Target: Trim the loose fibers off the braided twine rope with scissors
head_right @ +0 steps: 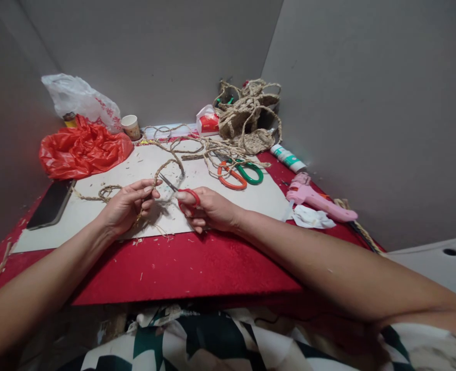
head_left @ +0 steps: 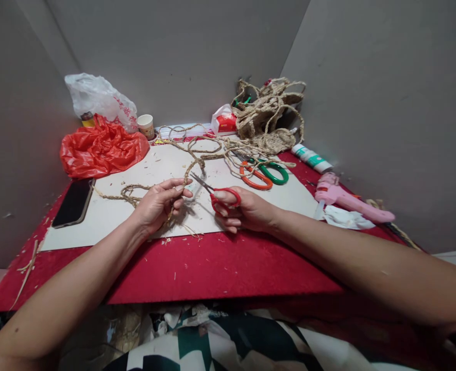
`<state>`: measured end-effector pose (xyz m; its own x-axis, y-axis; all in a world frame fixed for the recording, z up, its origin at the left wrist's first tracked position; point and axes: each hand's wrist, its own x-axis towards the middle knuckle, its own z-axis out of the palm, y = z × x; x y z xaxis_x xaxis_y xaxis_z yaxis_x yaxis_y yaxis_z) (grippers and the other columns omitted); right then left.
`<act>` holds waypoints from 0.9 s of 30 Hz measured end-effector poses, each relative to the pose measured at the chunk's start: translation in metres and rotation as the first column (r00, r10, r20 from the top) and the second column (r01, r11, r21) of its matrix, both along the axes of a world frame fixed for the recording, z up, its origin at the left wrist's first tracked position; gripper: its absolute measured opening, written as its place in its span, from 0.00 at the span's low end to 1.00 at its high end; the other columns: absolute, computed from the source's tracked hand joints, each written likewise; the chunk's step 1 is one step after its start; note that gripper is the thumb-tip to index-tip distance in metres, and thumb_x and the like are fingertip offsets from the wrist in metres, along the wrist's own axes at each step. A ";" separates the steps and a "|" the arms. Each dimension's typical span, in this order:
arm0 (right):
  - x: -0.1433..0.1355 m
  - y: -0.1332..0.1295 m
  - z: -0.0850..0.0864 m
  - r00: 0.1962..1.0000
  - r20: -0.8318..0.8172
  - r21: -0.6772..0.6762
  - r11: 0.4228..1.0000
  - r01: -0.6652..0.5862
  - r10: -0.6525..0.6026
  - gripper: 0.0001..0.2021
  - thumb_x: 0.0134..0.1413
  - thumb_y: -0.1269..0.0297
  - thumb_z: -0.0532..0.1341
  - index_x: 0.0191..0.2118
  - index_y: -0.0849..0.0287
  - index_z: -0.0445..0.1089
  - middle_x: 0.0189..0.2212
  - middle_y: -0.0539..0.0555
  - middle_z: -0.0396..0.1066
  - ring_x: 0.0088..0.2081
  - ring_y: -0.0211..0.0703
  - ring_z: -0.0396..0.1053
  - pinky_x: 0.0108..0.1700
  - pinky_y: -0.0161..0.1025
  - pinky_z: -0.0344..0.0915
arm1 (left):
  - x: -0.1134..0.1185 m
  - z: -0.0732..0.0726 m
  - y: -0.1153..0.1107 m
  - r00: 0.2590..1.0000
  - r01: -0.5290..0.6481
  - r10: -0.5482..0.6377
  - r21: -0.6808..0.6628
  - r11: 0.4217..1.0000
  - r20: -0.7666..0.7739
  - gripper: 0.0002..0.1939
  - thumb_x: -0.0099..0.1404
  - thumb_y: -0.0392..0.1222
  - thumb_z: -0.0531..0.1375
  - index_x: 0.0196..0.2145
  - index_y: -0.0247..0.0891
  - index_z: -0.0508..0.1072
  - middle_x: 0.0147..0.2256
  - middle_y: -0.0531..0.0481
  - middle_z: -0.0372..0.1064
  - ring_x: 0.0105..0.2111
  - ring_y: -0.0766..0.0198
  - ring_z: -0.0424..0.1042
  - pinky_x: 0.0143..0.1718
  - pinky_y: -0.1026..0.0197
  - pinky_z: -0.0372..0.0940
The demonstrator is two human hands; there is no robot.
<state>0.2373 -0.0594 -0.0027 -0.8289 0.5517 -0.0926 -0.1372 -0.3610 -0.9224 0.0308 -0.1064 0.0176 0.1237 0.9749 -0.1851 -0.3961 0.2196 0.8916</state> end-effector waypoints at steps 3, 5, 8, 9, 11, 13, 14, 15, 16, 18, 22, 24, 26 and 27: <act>-0.002 -0.001 0.000 0.999 0.042 0.038 0.999 0.000 -0.001 0.23 0.48 0.46 0.64 0.19 0.60 0.60 0.10 0.42 0.52 0.11 0.28 0.49 0.13 0.29 0.56 | 0.000 0.002 -0.001 1.000 0.000 0.000 -0.006 1.000 -0.007 0.12 0.54 0.35 0.66 0.38 0.34 0.74 0.25 0.52 0.71 0.16 0.77 0.57 0.15 0.73 0.50; -0.002 0.000 0.001 0.999 0.042 0.037 0.999 0.026 -0.028 0.24 0.47 0.45 0.65 0.18 0.60 0.60 0.10 0.42 0.52 0.11 0.28 0.49 0.13 0.29 0.56 | 0.000 0.003 -0.001 1.000 -0.015 0.015 -0.005 1.000 -0.020 0.13 0.54 0.36 0.67 0.39 0.35 0.74 0.24 0.52 0.71 0.15 0.78 0.55 0.15 0.73 0.48; -0.003 0.000 0.001 0.995 0.029 0.020 0.995 0.096 -0.097 0.24 0.47 0.46 0.65 0.18 0.60 0.59 0.10 0.41 0.49 0.12 0.28 0.48 0.14 0.29 0.57 | -0.001 0.003 0.000 0.998 -0.042 0.042 0.000 0.999 -0.043 0.16 0.52 0.37 0.68 0.40 0.35 0.74 0.23 0.53 0.71 0.15 0.78 0.54 0.16 0.73 0.48; -0.003 0.001 0.001 0.991 0.018 0.017 0.991 0.129 -0.129 0.23 0.47 0.46 0.65 0.19 0.60 0.60 0.10 0.40 0.48 0.12 0.28 0.48 0.14 0.30 0.57 | -0.001 0.003 0.000 0.997 -0.049 0.049 0.003 0.999 -0.052 0.16 0.52 0.37 0.68 0.40 0.35 0.74 0.24 0.53 0.71 0.15 0.78 0.54 0.16 0.73 0.48; -0.003 0.002 0.000 0.979 -0.013 0.012 0.979 0.204 -0.204 0.22 0.48 0.45 0.64 0.20 0.60 0.62 0.10 0.40 0.46 0.12 0.29 0.48 0.14 0.30 0.57 | -0.002 0.002 0.000 0.995 -0.058 0.059 0.017 0.998 -0.079 0.17 0.52 0.37 0.68 0.40 0.36 0.73 0.23 0.53 0.71 0.15 0.77 0.55 0.16 0.72 0.49; -0.004 0.004 0.001 0.958 -0.043 -0.020 0.959 0.281 -0.282 0.22 0.47 0.44 0.63 0.21 0.59 0.63 0.11 0.40 0.46 0.13 0.30 0.49 0.15 0.30 0.57 | -0.002 0.000 -0.001 0.990 -0.054 0.060 0.048 0.997 -0.126 0.16 0.52 0.39 0.68 0.40 0.36 0.73 0.24 0.52 0.72 0.16 0.76 0.56 0.16 0.72 0.49; -0.004 0.006 0.001 0.947 -0.049 -0.047 0.948 0.315 -0.317 0.22 0.47 0.44 0.63 0.21 0.59 0.63 0.11 0.40 0.46 0.14 0.30 0.49 0.15 0.30 0.57 | -0.001 -0.001 -0.002 0.986 -0.044 0.054 0.065 0.997 -0.160 0.16 0.53 0.40 0.68 0.40 0.37 0.73 0.24 0.52 0.72 0.16 0.76 0.56 0.16 0.71 0.49; -0.003 0.008 0.002 0.936 -0.049 -0.077 0.936 0.345 -0.349 0.22 0.47 0.43 0.62 0.22 0.59 0.63 0.12 0.41 0.47 0.15 0.30 0.50 0.16 0.29 0.57 | 0.000 -0.002 -0.002 0.978 -0.031 0.047 0.082 0.996 -0.203 0.16 0.54 0.41 0.67 0.40 0.37 0.74 0.25 0.51 0.73 0.16 0.75 0.57 0.16 0.71 0.49; -0.003 0.010 0.002 0.925 -0.048 -0.103 0.923 0.370 -0.376 0.22 0.47 0.43 0.62 0.22 0.59 0.63 0.13 0.41 0.47 0.15 0.30 0.51 0.16 0.29 0.57 | 0.001 -0.003 -0.003 0.968 -0.016 0.040 0.098 0.995 -0.249 0.16 0.54 0.42 0.67 0.40 0.36 0.74 0.25 0.51 0.73 0.15 0.75 0.57 0.16 0.70 0.48; -0.003 0.014 0.002 0.909 -0.040 -0.140 0.903 0.406 -0.415 0.22 0.46 0.42 0.62 0.24 0.60 0.64 0.14 0.42 0.50 0.16 0.30 0.53 0.17 0.29 0.57 | 0.004 -0.005 -0.005 0.942 0.018 0.023 0.119 0.993 -0.334 0.16 0.54 0.44 0.67 0.40 0.36 0.74 0.24 0.50 0.74 0.14 0.75 0.56 0.15 0.70 0.46; -0.002 0.022 -0.001 0.891 -0.034 -0.176 0.881 0.440 -0.452 0.21 0.46 0.44 0.63 0.26 0.61 0.66 0.21 0.46 0.62 0.21 0.33 0.62 0.19 0.30 0.60 | 0.010 -0.012 -0.007 0.892 0.081 -0.005 0.149 0.986 -0.452 0.19 0.56 0.47 0.65 0.43 0.35 0.72 0.24 0.49 0.74 0.14 0.74 0.52 0.16 0.69 0.44; -0.003 0.022 0.000 0.882 -0.008 -0.206 0.864 0.459 -0.471 0.20 0.48 0.46 0.62 0.27 0.61 0.67 0.25 0.49 0.67 0.25 0.35 0.66 0.21 0.31 0.64 | 0.010 -0.014 -0.008 0.866 0.085 0.016 0.178 0.980 -0.500 0.19 0.57 0.48 0.64 0.43 0.34 0.72 0.24 0.49 0.74 0.15 0.73 0.53 0.17 0.69 0.46; -0.007 0.020 0.003 0.883 0.048 -0.258 0.849 0.462 -0.466 0.20 0.52 0.46 0.60 0.28 0.61 0.66 0.27 0.52 0.70 0.28 0.38 0.69 0.26 0.34 0.67 | 0.010 -0.014 -0.009 0.845 0.081 0.046 0.211 0.974 -0.533 0.18 0.58 0.47 0.63 0.43 0.34 0.72 0.24 0.50 0.73 0.16 0.72 0.55 0.18 0.68 0.48; -0.009 0.018 0.006 0.887 0.069 -0.286 0.843 0.456 -0.457 0.20 0.54 0.46 0.58 0.28 0.61 0.66 0.28 0.53 0.71 0.29 0.39 0.70 0.29 0.35 0.68 | 0.010 -0.015 -0.009 0.833 0.087 0.054 0.225 0.970 -0.551 0.18 0.58 0.47 0.63 0.43 0.34 0.72 0.24 0.50 0.73 0.16 0.71 0.56 0.18 0.68 0.48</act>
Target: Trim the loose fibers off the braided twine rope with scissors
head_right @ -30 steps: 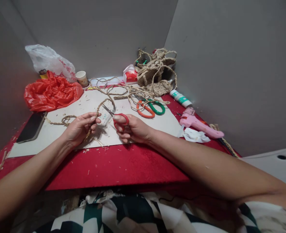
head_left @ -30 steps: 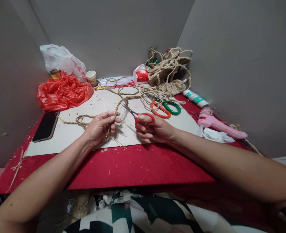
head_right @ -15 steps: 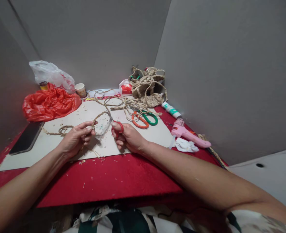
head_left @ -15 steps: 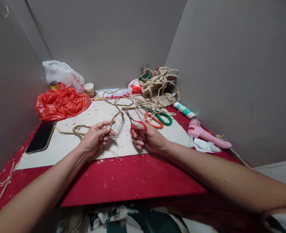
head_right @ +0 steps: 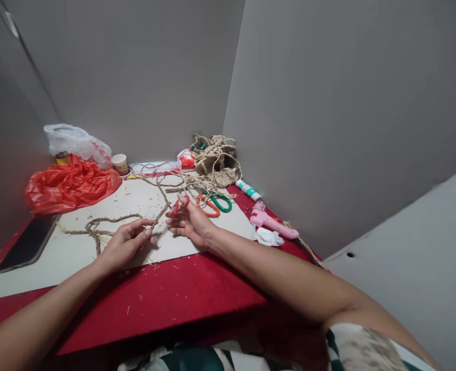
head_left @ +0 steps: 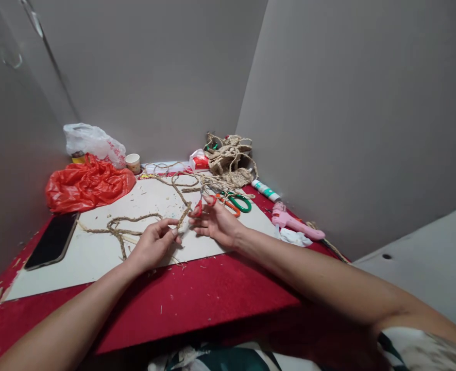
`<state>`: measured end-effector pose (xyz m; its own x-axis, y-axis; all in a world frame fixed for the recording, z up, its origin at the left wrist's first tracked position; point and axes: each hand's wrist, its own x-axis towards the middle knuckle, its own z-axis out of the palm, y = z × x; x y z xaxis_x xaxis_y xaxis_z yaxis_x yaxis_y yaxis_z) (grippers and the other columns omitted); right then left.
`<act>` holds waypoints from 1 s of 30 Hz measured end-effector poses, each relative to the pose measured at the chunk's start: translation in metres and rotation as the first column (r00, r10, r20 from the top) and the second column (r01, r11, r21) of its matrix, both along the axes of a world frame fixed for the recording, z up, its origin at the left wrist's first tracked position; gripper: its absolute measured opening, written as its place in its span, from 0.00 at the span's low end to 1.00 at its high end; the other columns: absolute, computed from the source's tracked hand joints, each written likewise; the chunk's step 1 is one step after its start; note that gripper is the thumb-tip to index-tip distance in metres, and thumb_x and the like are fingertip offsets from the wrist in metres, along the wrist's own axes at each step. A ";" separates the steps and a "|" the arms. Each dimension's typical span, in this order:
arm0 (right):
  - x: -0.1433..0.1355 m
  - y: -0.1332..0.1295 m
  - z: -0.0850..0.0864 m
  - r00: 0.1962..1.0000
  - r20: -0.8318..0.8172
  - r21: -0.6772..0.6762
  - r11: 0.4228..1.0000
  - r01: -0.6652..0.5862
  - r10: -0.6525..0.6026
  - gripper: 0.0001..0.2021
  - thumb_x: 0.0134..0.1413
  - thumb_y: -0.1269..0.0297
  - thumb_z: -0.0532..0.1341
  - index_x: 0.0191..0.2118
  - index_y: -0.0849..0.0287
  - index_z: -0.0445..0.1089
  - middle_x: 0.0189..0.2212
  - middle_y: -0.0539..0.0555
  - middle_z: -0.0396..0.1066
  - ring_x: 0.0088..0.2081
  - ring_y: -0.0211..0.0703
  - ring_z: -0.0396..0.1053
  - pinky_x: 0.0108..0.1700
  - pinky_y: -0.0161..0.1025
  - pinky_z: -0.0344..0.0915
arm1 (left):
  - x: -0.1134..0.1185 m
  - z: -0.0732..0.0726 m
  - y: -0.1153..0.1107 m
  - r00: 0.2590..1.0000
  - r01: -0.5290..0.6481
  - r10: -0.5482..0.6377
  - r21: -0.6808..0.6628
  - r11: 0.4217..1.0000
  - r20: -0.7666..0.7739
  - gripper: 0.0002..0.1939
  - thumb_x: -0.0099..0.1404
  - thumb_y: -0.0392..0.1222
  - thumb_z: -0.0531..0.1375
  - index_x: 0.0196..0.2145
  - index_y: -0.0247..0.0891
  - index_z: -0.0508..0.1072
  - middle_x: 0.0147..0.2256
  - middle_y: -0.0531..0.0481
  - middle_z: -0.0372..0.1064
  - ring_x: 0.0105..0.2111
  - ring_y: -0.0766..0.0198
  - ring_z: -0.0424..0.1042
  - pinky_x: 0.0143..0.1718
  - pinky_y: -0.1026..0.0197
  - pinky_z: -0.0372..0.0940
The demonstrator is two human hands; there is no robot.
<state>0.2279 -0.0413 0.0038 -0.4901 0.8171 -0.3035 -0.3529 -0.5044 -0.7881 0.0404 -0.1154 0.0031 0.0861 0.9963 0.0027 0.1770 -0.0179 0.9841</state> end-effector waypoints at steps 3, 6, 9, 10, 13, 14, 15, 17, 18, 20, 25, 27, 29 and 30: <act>-0.012 -0.001 0.014 1.000 -0.030 -0.038 0.999 0.007 -0.008 0.20 0.59 0.47 0.54 0.29 0.61 0.65 0.29 0.54 0.72 0.30 0.40 0.72 0.33 0.38 0.70 | -0.002 0.000 -0.001 0.994 0.022 -0.014 0.069 0.997 -0.112 0.17 0.61 0.47 0.60 0.45 0.35 0.72 0.24 0.51 0.73 0.18 0.70 0.58 0.20 0.67 0.50; -0.030 0.008 0.030 0.991 -0.103 0.005 0.996 0.084 -0.083 0.21 0.59 0.46 0.53 0.30 0.61 0.65 0.29 0.55 0.72 0.29 0.41 0.71 0.32 0.39 0.69 | -0.004 -0.001 0.000 0.977 0.044 -0.012 0.146 0.988 -0.213 0.17 0.63 0.47 0.56 0.46 0.35 0.72 0.25 0.51 0.72 0.20 0.68 0.60 0.23 0.66 0.54; -0.050 0.026 0.043 0.967 -0.178 0.045 0.980 0.194 -0.183 0.23 0.58 0.43 0.52 0.30 0.60 0.64 0.23 0.52 0.70 0.21 0.34 0.64 0.25 0.33 0.65 | -0.006 -0.002 0.004 0.963 0.018 0.042 0.220 0.975 -0.266 0.19 0.63 0.48 0.56 0.47 0.35 0.72 0.24 0.53 0.70 0.22 0.66 0.62 0.26 0.65 0.57; -0.057 0.031 0.045 0.957 -0.196 0.059 0.971 0.230 -0.215 0.23 0.58 0.41 0.52 0.30 0.60 0.64 0.21 0.49 0.68 0.17 0.31 0.59 0.21 0.30 0.61 | -0.008 -0.003 0.005 0.954 -0.003 0.078 0.251 0.968 -0.291 0.20 0.62 0.48 0.56 0.47 0.34 0.72 0.23 0.53 0.69 0.23 0.65 0.63 0.27 0.65 0.58; -0.075 0.042 0.050 0.938 -0.223 0.082 0.953 0.290 -0.267 0.25 0.58 0.40 0.51 0.27 0.59 0.61 0.14 0.44 0.59 0.12 0.26 0.42 0.14 0.26 0.41 | -0.014 -0.002 0.010 0.911 -0.070 0.199 0.340 0.938 -0.362 0.20 0.60 0.49 0.56 0.44 0.34 0.74 0.22 0.54 0.67 0.23 0.64 0.64 0.28 0.64 0.59; -0.080 0.044 0.051 0.933 -0.228 0.088 0.948 0.305 -0.279 0.25 0.58 0.39 0.50 0.25 0.59 0.60 0.13 0.43 0.55 0.12 0.26 0.39 0.14 0.26 0.37 | -0.016 -0.001 0.011 0.899 -0.085 0.228 0.362 0.928 -0.373 0.19 0.60 0.49 0.55 0.43 0.34 0.74 0.22 0.54 0.67 0.23 0.64 0.63 0.28 0.63 0.59; -0.084 0.045 0.052 0.928 -0.233 0.094 0.943 0.320 -0.291 0.26 0.58 0.39 0.50 0.24 0.59 0.58 0.11 0.41 0.50 0.12 0.26 0.37 0.14 0.27 0.35 | -0.018 0.000 0.013 0.892 -0.094 0.246 0.376 0.922 -0.379 0.18 0.61 0.49 0.55 0.41 0.34 0.75 0.21 0.54 0.66 0.23 0.64 0.63 0.28 0.63 0.59; -0.089 0.047 0.057 0.915 -0.247 0.114 0.929 0.353 -0.318 0.27 0.57 0.38 0.50 0.22 0.58 0.56 0.10 0.39 0.42 0.12 0.26 0.36 0.14 0.27 0.34 | -0.019 0.002 0.015 0.888 -0.103 0.260 0.386 0.917 -0.380 0.16 0.61 0.49 0.53 0.37 0.35 0.75 0.20 0.54 0.65 0.22 0.64 0.62 0.27 0.63 0.58; -0.090 0.049 0.060 0.908 -0.255 0.127 0.920 0.371 -0.331 0.27 0.56 0.38 0.50 0.22 0.58 0.57 0.10 0.38 0.39 0.12 0.26 0.35 0.14 0.27 0.34 | -0.019 0.003 0.015 0.887 -0.108 0.265 0.388 0.915 -0.378 0.16 0.61 0.48 0.53 0.36 0.36 0.75 0.19 0.54 0.64 0.22 0.63 0.62 0.27 0.63 0.57; -0.090 0.052 0.065 0.894 -0.268 0.154 0.901 0.406 -0.358 0.27 0.55 0.37 0.52 0.23 0.59 0.58 0.10 0.37 0.38 0.12 0.25 0.35 0.14 0.27 0.34 | -0.015 0.003 0.016 0.890 -0.114 0.266 0.383 0.917 -0.371 0.15 0.61 0.48 0.53 0.33 0.36 0.74 0.19 0.54 0.64 0.21 0.64 0.62 0.27 0.62 0.57; -0.089 0.057 0.061 0.889 -0.252 0.185 0.883 0.431 -0.382 0.26 0.53 0.38 0.55 0.22 0.58 0.57 0.09 0.37 0.38 0.11 0.26 0.34 0.13 0.27 0.34 | -0.009 -0.002 0.015 0.923 -0.103 0.208 0.312 0.945 -0.325 0.13 0.61 0.45 0.53 0.29 0.36 0.73 0.17 0.54 0.65 0.21 0.64 0.63 0.30 0.63 0.59; -0.088 0.054 0.056 0.896 -0.248 0.196 0.887 0.419 -0.368 0.25 0.54 0.39 0.56 0.22 0.58 0.57 0.09 0.37 0.38 0.11 0.26 0.34 0.13 0.27 0.34 | -0.013 -0.003 0.014 0.940 -0.103 0.180 0.261 0.960 -0.291 0.13 0.61 0.46 0.53 0.28 0.36 0.72 0.19 0.52 0.68 0.21 0.65 0.64 0.28 0.63 0.59; -0.086 0.051 0.054 0.897 -0.255 0.209 0.885 0.416 -0.361 0.25 0.54 0.40 0.56 0.22 0.58 0.57 0.09 0.37 0.39 0.11 0.26 0.34 0.13 0.27 0.35 | -0.019 -0.002 0.015 0.953 -0.118 0.169 0.207 0.971 -0.252 0.14 0.61 0.49 0.54 0.30 0.35 0.72 0.23 0.50 0.72 0.18 0.68 0.61 0.23 0.65 0.56; -0.085 0.049 0.054 0.895 -0.260 0.214 0.883 0.419 -0.362 0.25 0.54 0.40 0.56 0.22 0.58 0.58 0.10 0.37 0.39 0.11 0.26 0.35 0.13 0.27 0.35 | -0.022 -0.002 0.015 0.958 -0.127 0.168 0.182 0.975 -0.233 0.15 0.60 0.51 0.55 0.31 0.35 0.71 0.24 0.50 0.72 0.16 0.69 0.59 0.21 0.65 0.54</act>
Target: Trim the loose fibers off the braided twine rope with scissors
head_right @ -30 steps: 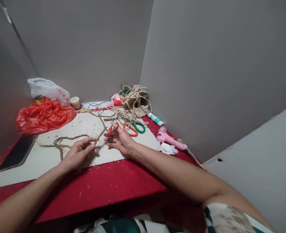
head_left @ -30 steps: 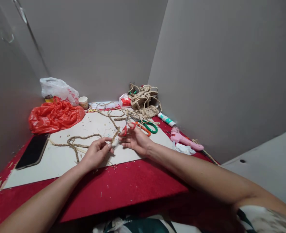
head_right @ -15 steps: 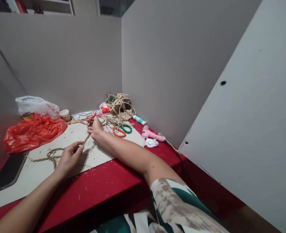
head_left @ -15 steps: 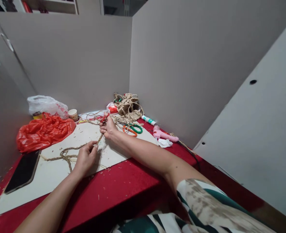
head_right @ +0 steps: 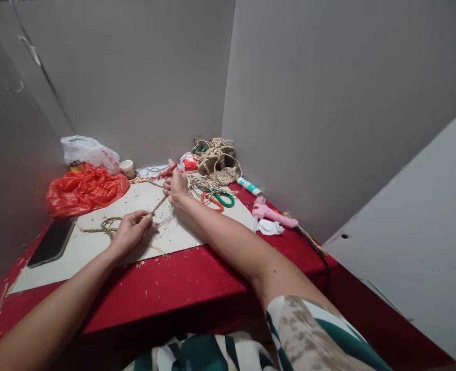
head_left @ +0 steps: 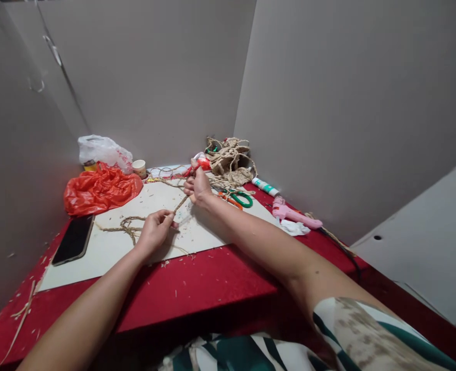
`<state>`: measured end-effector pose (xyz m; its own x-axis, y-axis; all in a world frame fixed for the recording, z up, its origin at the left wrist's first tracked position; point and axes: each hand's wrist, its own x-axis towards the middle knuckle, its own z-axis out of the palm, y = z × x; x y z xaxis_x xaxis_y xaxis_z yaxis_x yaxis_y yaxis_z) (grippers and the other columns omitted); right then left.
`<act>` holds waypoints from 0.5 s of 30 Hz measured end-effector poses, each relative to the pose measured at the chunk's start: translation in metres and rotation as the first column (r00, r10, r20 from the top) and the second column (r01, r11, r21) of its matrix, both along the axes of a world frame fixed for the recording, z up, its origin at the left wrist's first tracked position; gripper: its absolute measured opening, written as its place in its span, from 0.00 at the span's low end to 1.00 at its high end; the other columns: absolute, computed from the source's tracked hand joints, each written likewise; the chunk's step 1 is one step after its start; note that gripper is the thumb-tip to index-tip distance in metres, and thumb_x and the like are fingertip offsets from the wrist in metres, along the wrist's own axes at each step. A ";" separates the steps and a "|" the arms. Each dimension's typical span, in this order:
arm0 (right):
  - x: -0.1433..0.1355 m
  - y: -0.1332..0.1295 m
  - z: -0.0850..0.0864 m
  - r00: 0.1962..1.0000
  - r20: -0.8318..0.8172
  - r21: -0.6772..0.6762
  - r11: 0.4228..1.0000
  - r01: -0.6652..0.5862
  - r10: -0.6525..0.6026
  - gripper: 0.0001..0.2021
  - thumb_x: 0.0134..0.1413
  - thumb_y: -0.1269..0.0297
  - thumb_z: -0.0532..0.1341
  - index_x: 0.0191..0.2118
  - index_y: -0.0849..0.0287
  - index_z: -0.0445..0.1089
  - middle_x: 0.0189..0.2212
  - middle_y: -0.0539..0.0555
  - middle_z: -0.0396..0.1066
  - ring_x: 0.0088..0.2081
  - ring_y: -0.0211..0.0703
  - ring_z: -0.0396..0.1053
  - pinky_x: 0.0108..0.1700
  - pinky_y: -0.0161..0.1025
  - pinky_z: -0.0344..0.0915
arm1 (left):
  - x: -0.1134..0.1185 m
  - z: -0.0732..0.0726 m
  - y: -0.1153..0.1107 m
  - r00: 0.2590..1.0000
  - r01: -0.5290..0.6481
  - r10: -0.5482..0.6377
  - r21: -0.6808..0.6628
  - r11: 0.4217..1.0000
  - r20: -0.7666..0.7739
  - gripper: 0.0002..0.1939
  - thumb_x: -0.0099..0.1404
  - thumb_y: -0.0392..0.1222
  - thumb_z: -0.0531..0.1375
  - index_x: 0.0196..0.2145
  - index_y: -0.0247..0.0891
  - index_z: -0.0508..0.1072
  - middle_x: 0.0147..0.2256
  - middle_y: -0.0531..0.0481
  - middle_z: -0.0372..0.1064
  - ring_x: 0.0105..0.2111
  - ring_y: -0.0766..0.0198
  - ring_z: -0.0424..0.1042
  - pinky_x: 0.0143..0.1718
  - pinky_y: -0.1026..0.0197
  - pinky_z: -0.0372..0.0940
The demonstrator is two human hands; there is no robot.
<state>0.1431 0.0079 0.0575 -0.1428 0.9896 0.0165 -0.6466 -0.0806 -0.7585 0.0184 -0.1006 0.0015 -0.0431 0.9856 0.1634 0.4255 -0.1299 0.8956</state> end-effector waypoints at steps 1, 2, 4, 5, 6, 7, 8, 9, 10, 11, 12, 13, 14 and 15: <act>0.001 -0.001 0.001 1.000 -0.003 0.006 1.000 0.005 -0.005 0.25 0.54 0.40 0.55 0.22 0.58 0.58 0.10 0.37 0.39 0.12 0.26 0.35 0.13 0.28 0.35 | -0.002 0.000 0.000 1.000 -0.004 0.004 -0.022 1.000 0.021 0.16 0.60 0.52 0.56 0.31 0.35 0.70 0.24 0.50 0.73 0.15 0.70 0.57 0.19 0.66 0.52; 0.002 -0.002 0.003 1.000 -0.007 0.009 1.000 0.013 -0.013 0.24 0.55 0.41 0.55 0.22 0.58 0.58 0.10 0.37 0.39 0.12 0.26 0.35 0.13 0.28 0.35 | -0.003 0.001 0.001 0.999 -0.004 0.005 -0.041 0.999 0.040 0.16 0.59 0.53 0.57 0.31 0.36 0.69 0.24 0.50 0.73 0.14 0.71 0.56 0.17 0.66 0.50; 0.004 -0.003 0.006 1.000 -0.013 0.008 1.000 0.028 -0.027 0.24 0.57 0.42 0.54 0.22 0.58 0.58 0.10 0.38 0.39 0.12 0.26 0.35 0.13 0.28 0.35 | -0.005 0.001 0.002 0.997 0.011 -0.005 -0.073 0.997 0.071 0.16 0.59 0.54 0.57 0.29 0.36 0.67 0.24 0.49 0.73 0.14 0.72 0.56 0.16 0.67 0.50; 0.005 -0.002 0.008 0.999 -0.016 0.005 0.999 0.034 -0.034 0.24 0.58 0.43 0.54 0.22 0.58 0.58 0.10 0.38 0.39 0.12 0.26 0.35 0.13 0.28 0.35 | -0.005 0.000 0.002 0.996 0.023 -0.016 -0.085 0.996 0.083 0.17 0.59 0.54 0.57 0.29 0.36 0.67 0.24 0.49 0.72 0.13 0.72 0.56 0.16 0.67 0.50; 0.006 -0.001 0.010 0.999 -0.018 0.002 0.999 0.039 -0.039 0.24 0.59 0.44 0.53 0.22 0.58 0.58 0.10 0.38 0.39 0.12 0.26 0.35 0.13 0.28 0.35 | -0.005 0.001 0.002 0.995 0.037 -0.029 -0.094 0.995 0.091 0.17 0.59 0.54 0.57 0.28 0.36 0.67 0.24 0.49 0.72 0.13 0.72 0.55 0.16 0.67 0.50; 0.007 0.000 0.011 0.999 -0.021 -0.001 0.999 0.044 -0.044 0.24 0.60 0.44 0.52 0.22 0.58 0.58 0.10 0.38 0.39 0.12 0.27 0.35 0.13 0.28 0.35 | -0.004 0.001 0.002 0.994 0.051 -0.042 -0.098 0.994 0.097 0.17 0.59 0.55 0.57 0.28 0.35 0.68 0.22 0.50 0.70 0.13 0.72 0.53 0.16 0.67 0.49; 0.008 0.001 0.012 0.999 -0.023 -0.002 0.999 0.047 -0.047 0.24 0.60 0.45 0.52 0.22 0.58 0.58 0.10 0.38 0.39 0.12 0.27 0.35 0.13 0.28 0.35 | -0.004 0.002 0.001 0.994 0.064 -0.054 -0.096 0.993 0.098 0.18 0.60 0.55 0.57 0.28 0.35 0.69 0.20 0.52 0.68 0.13 0.73 0.52 0.16 0.67 0.48; 0.009 0.003 0.012 0.998 -0.026 -0.003 0.999 0.051 -0.051 0.24 0.60 0.45 0.52 0.21 0.58 0.58 0.10 0.38 0.38 0.12 0.27 0.35 0.13 0.28 0.35 | -0.003 0.004 0.000 0.993 0.075 -0.066 -0.086 0.993 0.098 0.18 0.60 0.55 0.57 0.28 0.34 0.70 0.18 0.54 0.65 0.13 0.73 0.51 0.16 0.67 0.47; 0.009 0.005 0.013 0.998 -0.030 -0.005 0.998 0.055 -0.056 0.24 0.60 0.45 0.52 0.22 0.58 0.58 0.10 0.38 0.38 0.12 0.27 0.35 0.13 0.28 0.35 | -0.001 0.006 -0.002 0.992 0.087 -0.080 -0.070 0.994 0.098 0.19 0.60 0.55 0.58 0.27 0.34 0.70 0.16 0.56 0.61 0.14 0.73 0.50 0.17 0.67 0.46; 0.009 0.007 0.012 0.998 -0.034 -0.008 0.998 0.060 -0.061 0.24 0.60 0.44 0.52 0.22 0.58 0.58 0.10 0.38 0.38 0.12 0.27 0.35 0.13 0.28 0.35 | 0.001 0.009 -0.004 0.990 0.099 -0.094 -0.049 0.994 0.101 0.19 0.60 0.55 0.58 0.26 0.34 0.70 0.15 0.57 0.58 0.14 0.73 0.50 0.17 0.67 0.45; 0.009 0.010 0.012 0.997 -0.038 -0.013 0.998 0.065 -0.066 0.24 0.60 0.44 0.52 0.22 0.58 0.58 0.10 0.38 0.38 0.12 0.27 0.35 0.13 0.28 0.35 | 0.003 0.011 -0.006 0.989 0.110 -0.107 -0.025 0.994 0.106 0.20 0.60 0.56 0.58 0.26 0.34 0.70 0.15 0.59 0.54 0.15 0.73 0.49 0.18 0.68 0.45; 0.008 0.012 0.011 0.997 -0.042 -0.020 0.997 0.070 -0.071 0.24 0.60 0.43 0.51 0.22 0.58 0.57 0.10 0.38 0.37 0.12 0.27 0.35 0.13 0.28 0.35 | 0.005 0.013 -0.008 0.986 0.119 -0.118 -0.002 0.993 0.114 0.20 0.61 0.56 0.57 0.26 0.34 0.70 0.15 0.59 0.52 0.16 0.73 0.48 0.19 0.68 0.44; 0.006 0.015 0.009 0.996 -0.045 -0.028 0.997 0.073 -0.075 0.25 0.60 0.43 0.51 0.22 0.58 0.57 0.10 0.38 0.37 0.12 0.27 0.35 0.13 0.28 0.36 | 0.008 0.015 -0.011 0.985 0.124 -0.125 0.016 0.992 0.123 0.20 0.61 0.56 0.57 0.26 0.34 0.70 0.15 0.60 0.50 0.16 0.73 0.47 0.19 0.67 0.44; 0.004 0.017 0.007 0.996 -0.047 -0.037 0.996 0.075 -0.077 0.25 0.59 0.42 0.50 0.22 0.58 0.57 0.10 0.38 0.37 0.12 0.27 0.35 0.13 0.28 0.36 | 0.010 0.016 -0.013 0.983 0.124 -0.127 0.030 0.992 0.134 0.20 0.61 0.56 0.57 0.26 0.35 0.69 0.15 0.60 0.49 0.16 0.73 0.46 0.19 0.67 0.43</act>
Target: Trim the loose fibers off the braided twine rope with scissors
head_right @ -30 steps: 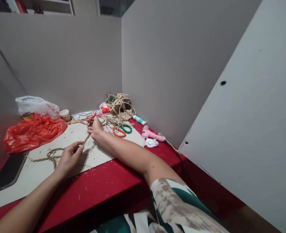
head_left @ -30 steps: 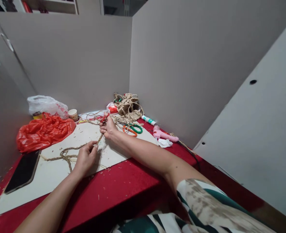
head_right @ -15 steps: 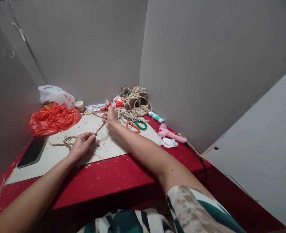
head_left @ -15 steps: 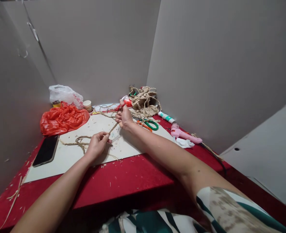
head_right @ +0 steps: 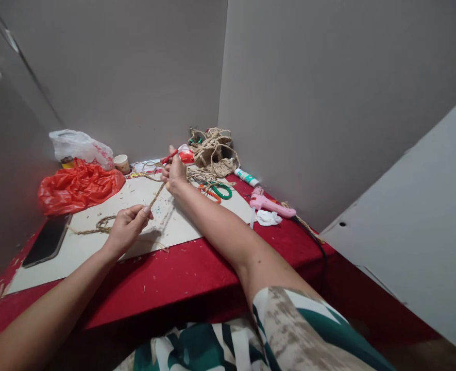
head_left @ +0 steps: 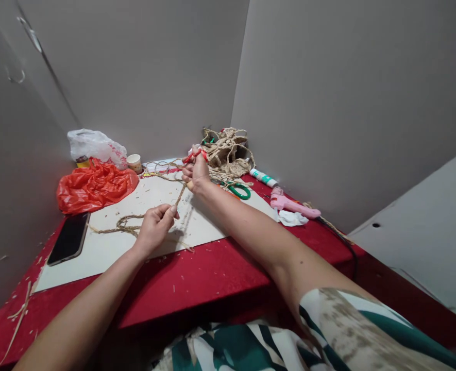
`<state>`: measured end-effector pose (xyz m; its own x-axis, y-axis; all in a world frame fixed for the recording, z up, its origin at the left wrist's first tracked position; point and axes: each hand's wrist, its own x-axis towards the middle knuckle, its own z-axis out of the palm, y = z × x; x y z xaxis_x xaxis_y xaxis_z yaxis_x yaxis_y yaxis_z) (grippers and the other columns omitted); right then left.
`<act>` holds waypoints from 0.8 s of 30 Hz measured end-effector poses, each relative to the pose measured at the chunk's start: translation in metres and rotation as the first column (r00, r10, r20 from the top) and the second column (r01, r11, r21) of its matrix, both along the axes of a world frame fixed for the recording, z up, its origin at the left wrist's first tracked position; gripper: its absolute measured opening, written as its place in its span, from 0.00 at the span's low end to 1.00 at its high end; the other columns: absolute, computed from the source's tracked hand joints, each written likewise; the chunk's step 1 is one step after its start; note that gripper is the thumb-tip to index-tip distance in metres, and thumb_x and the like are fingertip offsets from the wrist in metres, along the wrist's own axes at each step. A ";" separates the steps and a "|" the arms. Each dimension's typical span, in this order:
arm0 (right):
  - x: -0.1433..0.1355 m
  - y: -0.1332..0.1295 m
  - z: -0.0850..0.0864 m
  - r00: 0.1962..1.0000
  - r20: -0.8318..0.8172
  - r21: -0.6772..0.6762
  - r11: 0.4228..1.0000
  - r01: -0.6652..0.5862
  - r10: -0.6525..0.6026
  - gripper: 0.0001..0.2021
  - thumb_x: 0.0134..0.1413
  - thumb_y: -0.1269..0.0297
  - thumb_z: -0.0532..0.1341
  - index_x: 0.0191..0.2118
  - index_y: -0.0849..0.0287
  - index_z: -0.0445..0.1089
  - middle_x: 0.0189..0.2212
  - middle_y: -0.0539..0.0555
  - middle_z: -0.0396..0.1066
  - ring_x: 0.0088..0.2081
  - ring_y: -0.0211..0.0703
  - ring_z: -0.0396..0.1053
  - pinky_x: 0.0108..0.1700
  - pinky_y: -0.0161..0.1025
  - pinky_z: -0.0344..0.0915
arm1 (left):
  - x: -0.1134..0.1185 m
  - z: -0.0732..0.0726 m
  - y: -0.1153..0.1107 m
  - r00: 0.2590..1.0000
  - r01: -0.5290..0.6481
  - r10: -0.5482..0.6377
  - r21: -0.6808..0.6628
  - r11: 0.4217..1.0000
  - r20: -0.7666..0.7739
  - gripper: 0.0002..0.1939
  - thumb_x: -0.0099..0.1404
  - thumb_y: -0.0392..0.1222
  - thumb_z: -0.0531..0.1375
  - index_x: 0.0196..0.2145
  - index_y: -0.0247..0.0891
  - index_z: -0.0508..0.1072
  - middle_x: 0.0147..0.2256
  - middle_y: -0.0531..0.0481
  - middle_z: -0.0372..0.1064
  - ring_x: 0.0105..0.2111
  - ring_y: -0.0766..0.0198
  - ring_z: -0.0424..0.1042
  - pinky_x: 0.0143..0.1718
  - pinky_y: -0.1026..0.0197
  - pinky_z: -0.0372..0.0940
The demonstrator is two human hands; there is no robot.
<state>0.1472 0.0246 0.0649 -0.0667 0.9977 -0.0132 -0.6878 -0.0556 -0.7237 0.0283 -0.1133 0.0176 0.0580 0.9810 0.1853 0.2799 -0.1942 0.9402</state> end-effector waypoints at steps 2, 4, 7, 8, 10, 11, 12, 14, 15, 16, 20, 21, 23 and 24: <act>-0.004 0.003 -0.004 1.000 -0.001 -0.016 1.000 0.001 -0.001 0.25 0.59 0.42 0.50 0.22 0.58 0.57 0.10 0.38 0.37 0.12 0.27 0.35 0.13 0.28 0.36 | 0.002 0.000 -0.002 1.000 -0.005 0.005 0.005 1.000 0.025 0.20 0.62 0.57 0.56 0.26 0.35 0.69 0.15 0.60 0.48 0.16 0.73 0.45 0.19 0.67 0.42; -0.007 0.005 -0.006 1.000 0.003 -0.024 1.000 0.004 -0.004 0.24 0.59 0.42 0.51 0.22 0.57 0.57 0.10 0.38 0.37 0.12 0.27 0.35 0.13 0.28 0.36 | 0.002 0.000 -0.002 0.999 -0.009 0.009 -0.006 1.000 0.047 0.21 0.62 0.57 0.55 0.27 0.35 0.70 0.14 0.61 0.48 0.16 0.73 0.45 0.19 0.67 0.42; -0.005 0.006 -0.006 1.000 0.014 -0.015 1.000 0.017 -0.016 0.24 0.58 0.42 0.53 0.22 0.57 0.57 0.10 0.38 0.38 0.13 0.28 0.35 0.13 0.29 0.35 | -0.004 0.000 0.003 0.997 -0.041 0.042 -0.023 0.999 0.063 0.20 0.63 0.56 0.55 0.33 0.33 0.72 0.16 0.59 0.55 0.15 0.73 0.48 0.19 0.67 0.44; -0.003 0.006 -0.005 1.000 0.019 -0.008 1.000 0.022 -0.022 0.24 0.57 0.42 0.54 0.22 0.57 0.57 0.11 0.38 0.38 0.13 0.28 0.35 0.13 0.29 0.35 | -0.007 0.000 0.005 0.996 -0.059 0.061 -0.022 0.998 0.065 0.20 0.62 0.55 0.56 0.37 0.33 0.72 0.17 0.58 0.58 0.16 0.72 0.50 0.19 0.67 0.46; 0.001 0.006 -0.003 0.999 0.028 0.006 0.999 0.031 -0.031 0.24 0.57 0.43 0.55 0.21 0.58 0.58 0.11 0.38 0.38 0.13 0.27 0.35 0.13 0.29 0.35 | -0.011 -0.001 0.009 0.994 -0.102 0.102 0.010 0.995 0.029 0.20 0.60 0.51 0.59 0.45 0.34 0.70 0.19 0.57 0.63 0.18 0.70 0.57 0.21 0.67 0.51; 0.003 0.006 -0.002 0.999 0.036 0.019 0.999 0.037 -0.037 0.24 0.57 0.44 0.55 0.21 0.58 0.58 0.11 0.39 0.39 0.13 0.27 0.35 0.13 0.29 0.36 | -0.013 -0.002 0.011 0.992 -0.128 0.129 0.044 0.991 -0.014 0.21 0.59 0.49 0.60 0.47 0.35 0.69 0.20 0.56 0.65 0.20 0.69 0.61 0.23 0.67 0.54; 0.004 0.005 -0.001 0.998 0.046 0.037 0.998 0.045 -0.046 0.24 0.58 0.44 0.55 0.21 0.58 0.59 0.11 0.39 0.39 0.13 0.27 0.36 0.14 0.29 0.36 | -0.015 -0.003 0.012 0.985 -0.153 0.158 0.082 0.985 -0.064 0.21 0.58 0.47 0.61 0.47 0.35 0.69 0.22 0.55 0.67 0.22 0.68 0.64 0.25 0.67 0.57; 0.007 0.005 0.000 0.995 0.076 0.075 0.995 0.063 -0.069 0.24 0.58 0.45 0.55 0.20 0.58 0.59 0.11 0.39 0.39 0.13 0.27 0.36 0.14 0.28 0.36 | -0.017 -0.005 0.014 0.960 -0.203 0.227 0.155 0.967 -0.161 0.16 0.57 0.45 0.61 0.42 0.35 0.72 0.26 0.51 0.71 0.24 0.66 0.67 0.28 0.65 0.60; 0.008 0.005 0.001 0.993 0.092 0.091 0.993 0.072 -0.080 0.24 0.58 0.44 0.55 0.20 0.58 0.58 0.11 0.39 0.39 0.13 0.27 0.37 0.14 0.29 0.36 | -0.018 -0.007 0.014 0.947 -0.223 0.256 0.179 0.958 -0.192 0.14 0.57 0.45 0.60 0.39 0.36 0.73 0.28 0.50 0.72 0.25 0.65 0.67 0.29 0.64 0.60; 0.009 0.005 0.001 0.990 0.106 0.100 0.992 0.078 -0.089 0.24 0.58 0.44 0.54 0.20 0.58 0.58 0.12 0.39 0.39 0.13 0.27 0.37 0.14 0.29 0.37 | -0.018 -0.007 0.014 0.937 -0.237 0.277 0.194 0.952 -0.213 0.12 0.57 0.45 0.60 0.36 0.36 0.74 0.29 0.49 0.73 0.26 0.64 0.67 0.30 0.64 0.60; 0.014 0.011 0.003 0.985 0.135 0.106 0.990 0.095 -0.109 0.25 0.57 0.41 0.53 0.21 0.57 0.60 0.12 0.41 0.44 0.13 0.28 0.43 0.15 0.28 0.46 | -0.020 -0.007 0.012 0.910 -0.236 0.296 0.224 0.946 -0.290 0.09 0.59 0.46 0.59 0.31 0.38 0.75 0.27 0.48 0.72 0.27 0.62 0.67 0.33 0.62 0.58; 0.015 0.013 0.004 0.984 0.139 0.113 0.989 0.097 -0.112 0.25 0.57 0.40 0.53 0.22 0.58 0.60 0.12 0.41 0.47 0.13 0.28 0.45 0.15 0.28 0.49 | -0.020 -0.007 0.012 0.906 -0.232 0.293 0.223 0.947 -0.304 0.09 0.59 0.46 0.58 0.30 0.39 0.75 0.26 0.49 0.72 0.27 0.62 0.66 0.33 0.62 0.58; 0.016 0.018 0.009 0.982 0.153 0.141 0.986 0.093 -0.114 0.25 0.57 0.41 0.54 0.23 0.58 0.61 0.13 0.42 0.51 0.14 0.28 0.49 0.17 0.28 0.53 | -0.020 -0.006 0.011 0.905 -0.218 0.277 0.207 0.954 -0.322 0.09 0.60 0.46 0.58 0.28 0.39 0.73 0.24 0.49 0.70 0.26 0.62 0.65 0.32 0.62 0.57; 0.016 0.020 0.013 0.981 0.157 0.156 0.984 0.092 -0.117 0.25 0.57 0.41 0.54 0.23 0.58 0.62 0.14 0.43 0.52 0.14 0.28 0.51 0.17 0.28 0.54 | -0.020 -0.005 0.010 0.910 -0.204 0.258 0.192 0.960 -0.326 0.10 0.61 0.46 0.57 0.27 0.39 0.72 0.24 0.48 0.70 0.25 0.62 0.65 0.31 0.62 0.57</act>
